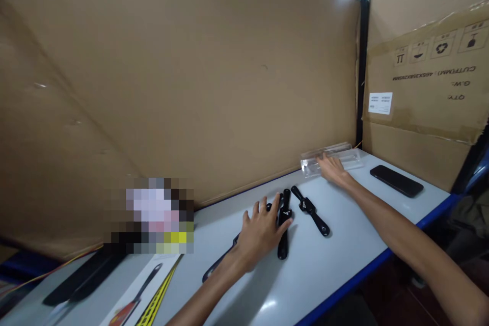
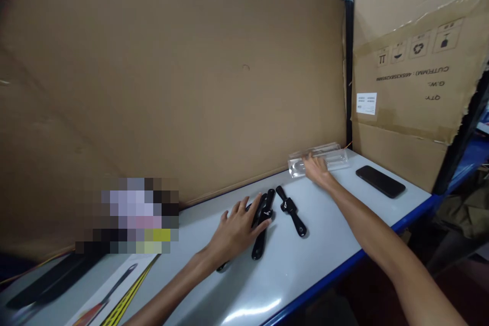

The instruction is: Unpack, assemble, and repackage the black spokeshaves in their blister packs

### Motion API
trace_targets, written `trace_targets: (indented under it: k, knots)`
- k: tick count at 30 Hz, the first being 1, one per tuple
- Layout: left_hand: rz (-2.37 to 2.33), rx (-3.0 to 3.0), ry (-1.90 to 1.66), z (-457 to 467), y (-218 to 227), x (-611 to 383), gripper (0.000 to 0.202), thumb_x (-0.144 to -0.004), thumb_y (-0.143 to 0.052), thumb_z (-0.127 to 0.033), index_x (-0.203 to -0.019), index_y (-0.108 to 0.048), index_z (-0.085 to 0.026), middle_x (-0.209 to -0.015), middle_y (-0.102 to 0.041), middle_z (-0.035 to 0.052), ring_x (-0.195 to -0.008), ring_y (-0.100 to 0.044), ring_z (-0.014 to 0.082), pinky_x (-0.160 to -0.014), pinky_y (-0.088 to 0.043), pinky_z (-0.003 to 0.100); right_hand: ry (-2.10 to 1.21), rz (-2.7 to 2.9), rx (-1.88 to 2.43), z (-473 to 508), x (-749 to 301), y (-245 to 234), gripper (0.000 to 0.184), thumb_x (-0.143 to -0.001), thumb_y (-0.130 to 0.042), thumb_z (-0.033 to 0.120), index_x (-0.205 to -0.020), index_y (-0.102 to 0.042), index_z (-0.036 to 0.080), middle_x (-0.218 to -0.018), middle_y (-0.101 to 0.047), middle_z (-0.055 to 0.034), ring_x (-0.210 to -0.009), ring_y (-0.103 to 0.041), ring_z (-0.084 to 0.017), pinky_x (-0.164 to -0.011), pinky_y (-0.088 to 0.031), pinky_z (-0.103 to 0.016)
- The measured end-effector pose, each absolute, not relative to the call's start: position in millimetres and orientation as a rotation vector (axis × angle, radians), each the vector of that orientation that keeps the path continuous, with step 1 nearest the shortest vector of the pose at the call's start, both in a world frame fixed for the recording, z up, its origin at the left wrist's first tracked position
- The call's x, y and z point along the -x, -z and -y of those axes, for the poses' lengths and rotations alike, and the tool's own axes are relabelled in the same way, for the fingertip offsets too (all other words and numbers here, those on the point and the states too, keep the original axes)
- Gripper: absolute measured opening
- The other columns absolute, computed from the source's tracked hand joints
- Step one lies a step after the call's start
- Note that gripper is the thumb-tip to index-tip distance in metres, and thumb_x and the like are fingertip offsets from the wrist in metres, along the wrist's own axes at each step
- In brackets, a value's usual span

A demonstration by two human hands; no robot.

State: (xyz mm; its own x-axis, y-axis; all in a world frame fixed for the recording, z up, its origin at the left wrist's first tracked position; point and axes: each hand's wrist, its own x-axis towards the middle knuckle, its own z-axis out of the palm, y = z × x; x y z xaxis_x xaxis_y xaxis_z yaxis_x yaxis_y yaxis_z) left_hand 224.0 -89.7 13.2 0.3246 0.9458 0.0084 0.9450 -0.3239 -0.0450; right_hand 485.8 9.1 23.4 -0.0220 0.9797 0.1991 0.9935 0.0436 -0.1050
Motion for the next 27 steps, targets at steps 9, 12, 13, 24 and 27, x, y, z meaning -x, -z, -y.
trace_targets:
  k: [9,12,13,24,27]
  knots:
    - [1.788,2.419,-0.172,77.8,-7.9,-217.1,0.062,-0.099,-0.038,-0.047,-0.151,-0.039,-0.013,-0.127,-0.059,0.0235,-0.12,-0.054,0.0361,-0.091,-0.047,0.046,-0.321,2.427,1.909,38.2,-439.4,-43.4,0.032,-0.079,-0.075,0.046,-0.067,-0.07,0.017,-0.07,-0.07,-0.0108,-0.078,-0.07,-0.028,-0.07,-0.048,-0.033]
    - [1.811,2.367,-0.208,78.3,-5.4,-202.3,0.059,-0.101,-0.034,-0.044,-0.15,-0.041,-0.013,-0.126,-0.059,0.0231,-0.119,-0.055,0.0358,-0.089,-0.048,0.045,-0.533,2.599,1.913,50.7,-433.0,-43.9,0.044,-0.067,-0.081,0.053,-0.047,-0.06,0.019,-0.043,-0.055,-0.0034,-0.052,-0.062,-0.022,-0.058,-0.044,-0.031]
    - [1.823,2.344,-0.219,78.7,-4.6,-196.6,0.058,-0.101,-0.032,-0.043,-0.15,-0.042,-0.013,-0.125,-0.059,0.0229,-0.119,-0.055,0.0356,-0.089,-0.048,0.045,-0.564,2.639,1.908,53.4,-430.9,-43.7,0.045,-0.068,-0.08,0.05,-0.044,-0.058,0.019,-0.04,-0.053,-0.0025,-0.048,-0.059,-0.02,-0.057,-0.043,-0.031]
    - [1.918,2.069,-0.254,65.8,-1.4,-127.7,0.057,-0.103,-0.027,-0.038,-0.153,-0.035,-0.013,-0.122,-0.06,0.0234,-0.112,-0.058,0.0353,-0.089,-0.045,0.045,-0.428,2.778,1.688,51.7,-428.6,-45.4,0.004,-0.067,-0.068,0.015,-0.07,-0.071,0.014,-0.074,-0.071,-0.0114,-0.068,-0.066,-0.025,-0.061,-0.041,-0.031]
    - [1.848,2.047,-0.126,77.7,-5.4,-135.6,0.056,-0.103,-0.029,-0.038,-0.151,-0.037,-0.009,-0.129,-0.057,0.0238,-0.116,-0.055,0.0366,-0.093,-0.043,0.047,-0.337,2.777,1.546,55.1,-419.7,-39.6,0.021,-0.076,-0.06,0.009,-0.091,-0.073,0.015,-0.097,-0.072,-0.0132,-0.09,-0.066,-0.026,-0.071,-0.041,-0.031]
